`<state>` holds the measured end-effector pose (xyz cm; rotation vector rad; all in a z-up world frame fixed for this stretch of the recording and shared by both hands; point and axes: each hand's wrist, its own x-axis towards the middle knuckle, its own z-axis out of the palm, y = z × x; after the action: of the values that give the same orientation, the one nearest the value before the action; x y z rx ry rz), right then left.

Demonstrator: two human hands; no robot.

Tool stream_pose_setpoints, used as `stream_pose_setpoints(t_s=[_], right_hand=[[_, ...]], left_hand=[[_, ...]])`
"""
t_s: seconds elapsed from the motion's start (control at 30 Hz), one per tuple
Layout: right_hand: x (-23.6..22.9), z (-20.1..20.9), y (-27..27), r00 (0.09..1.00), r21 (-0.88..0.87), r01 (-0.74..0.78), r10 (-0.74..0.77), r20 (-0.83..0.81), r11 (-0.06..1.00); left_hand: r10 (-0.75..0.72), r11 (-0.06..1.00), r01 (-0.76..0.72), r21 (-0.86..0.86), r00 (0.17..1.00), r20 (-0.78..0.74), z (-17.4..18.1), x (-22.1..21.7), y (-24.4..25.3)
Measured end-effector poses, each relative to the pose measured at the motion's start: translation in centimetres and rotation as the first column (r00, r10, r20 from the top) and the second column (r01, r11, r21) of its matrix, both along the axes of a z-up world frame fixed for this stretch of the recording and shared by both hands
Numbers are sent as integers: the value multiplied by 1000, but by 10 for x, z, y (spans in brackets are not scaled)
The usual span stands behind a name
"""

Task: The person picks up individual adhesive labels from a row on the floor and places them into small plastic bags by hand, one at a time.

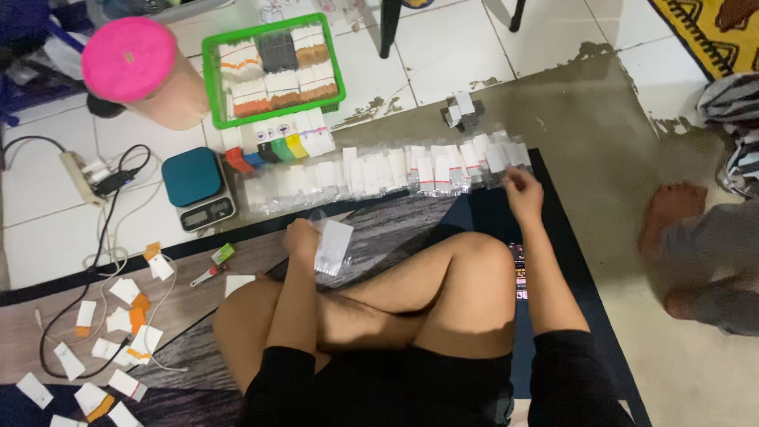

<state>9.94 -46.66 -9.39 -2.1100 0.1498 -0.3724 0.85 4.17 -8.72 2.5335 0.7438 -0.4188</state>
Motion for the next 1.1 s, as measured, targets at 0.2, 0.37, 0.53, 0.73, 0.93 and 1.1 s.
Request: stream_pose_setpoints(t_s=[0.2, 0.37, 0.53, 0.73, 0.93, 1.1], right_hand=[[-29, 30, 75, 946, 169, -301, 316, -71, 938], [-74, 132, 197, 815, 172, -541, 563, -137, 824], [-56, 65, 254, 756, 168, -624, 644, -118, 763], [-59, 65, 264, 838, 301, -482, 533, -115, 823], [-49, 65, 250, 854, 310, -429, 492, -166, 848], [-31, 90, 240, 793, 455, -513, 604, -73, 728]], left_hand=[[-86, 936, 152, -317, 973, 212, 66, -3, -13], [-133, 747, 331, -576, 924, 359, 69, -5, -33], [-275, 689, 478, -544, 868, 415, 86, -7, -52], [-107, 670, 440, -599, 854, 508, 63, 0, -58], [-13, 518, 334, -788, 924, 383, 92, 4, -68], [153, 547, 308, -778, 877, 455, 112, 6, -67]])
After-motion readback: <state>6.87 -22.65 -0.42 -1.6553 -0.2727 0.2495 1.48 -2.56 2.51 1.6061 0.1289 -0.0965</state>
